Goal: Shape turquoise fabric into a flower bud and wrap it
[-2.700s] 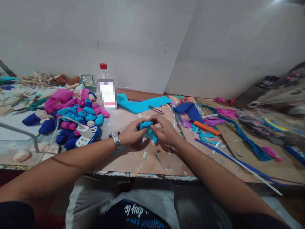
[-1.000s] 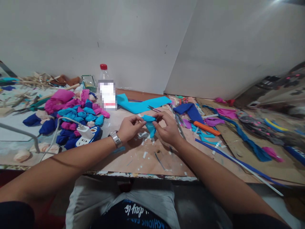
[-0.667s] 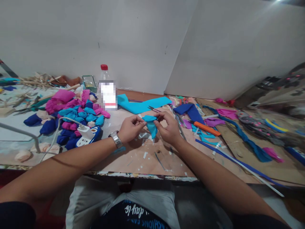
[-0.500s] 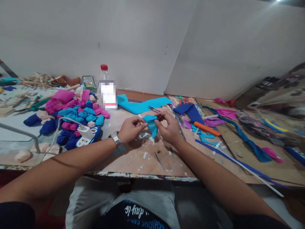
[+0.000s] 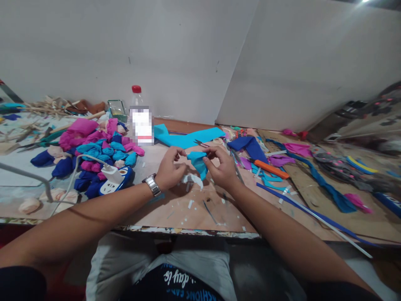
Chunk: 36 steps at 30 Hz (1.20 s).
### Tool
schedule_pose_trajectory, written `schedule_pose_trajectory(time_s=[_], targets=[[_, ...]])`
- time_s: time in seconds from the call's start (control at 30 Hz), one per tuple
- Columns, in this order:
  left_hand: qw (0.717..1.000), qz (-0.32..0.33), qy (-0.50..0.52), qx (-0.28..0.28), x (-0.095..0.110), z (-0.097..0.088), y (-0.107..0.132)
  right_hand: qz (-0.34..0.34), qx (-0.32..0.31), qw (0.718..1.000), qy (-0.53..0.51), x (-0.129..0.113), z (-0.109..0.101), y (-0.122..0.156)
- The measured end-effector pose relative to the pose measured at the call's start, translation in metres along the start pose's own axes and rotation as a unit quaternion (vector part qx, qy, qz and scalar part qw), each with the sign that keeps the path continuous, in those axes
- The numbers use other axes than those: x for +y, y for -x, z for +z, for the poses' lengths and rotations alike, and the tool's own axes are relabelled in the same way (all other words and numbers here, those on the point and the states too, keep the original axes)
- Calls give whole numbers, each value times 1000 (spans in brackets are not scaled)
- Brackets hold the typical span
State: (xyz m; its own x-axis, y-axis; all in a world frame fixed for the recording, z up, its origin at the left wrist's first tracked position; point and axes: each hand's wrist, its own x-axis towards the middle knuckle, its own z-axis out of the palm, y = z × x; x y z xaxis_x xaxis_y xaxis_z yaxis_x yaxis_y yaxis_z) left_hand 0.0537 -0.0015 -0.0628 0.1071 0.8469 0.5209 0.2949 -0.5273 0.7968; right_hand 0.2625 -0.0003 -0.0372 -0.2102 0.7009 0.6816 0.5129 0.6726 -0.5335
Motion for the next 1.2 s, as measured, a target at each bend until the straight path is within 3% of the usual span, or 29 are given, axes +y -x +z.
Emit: schedule_pose_trajectory(time_s=[0.17, 0.47, 0.73, 0.93, 1.2], targets=[[997, 62, -1, -38, 2, -1, 3, -46, -79, 996, -1, 0, 2, 1], [995, 33, 27, -88, 3, 2, 3, -66, -143, 987, -7, -4, 2, 2], [995, 0, 67, -76, -2, 3, 2, -45, -135, 990, -2, -5, 2, 3], [994, -29, 86, -53, -5, 5, 0, 12, -122, 992, 17, -1, 3, 4], [989, -60, 125, -49, -3, 5, -1, 6, -137, 990, 30, 0, 4, 3]])
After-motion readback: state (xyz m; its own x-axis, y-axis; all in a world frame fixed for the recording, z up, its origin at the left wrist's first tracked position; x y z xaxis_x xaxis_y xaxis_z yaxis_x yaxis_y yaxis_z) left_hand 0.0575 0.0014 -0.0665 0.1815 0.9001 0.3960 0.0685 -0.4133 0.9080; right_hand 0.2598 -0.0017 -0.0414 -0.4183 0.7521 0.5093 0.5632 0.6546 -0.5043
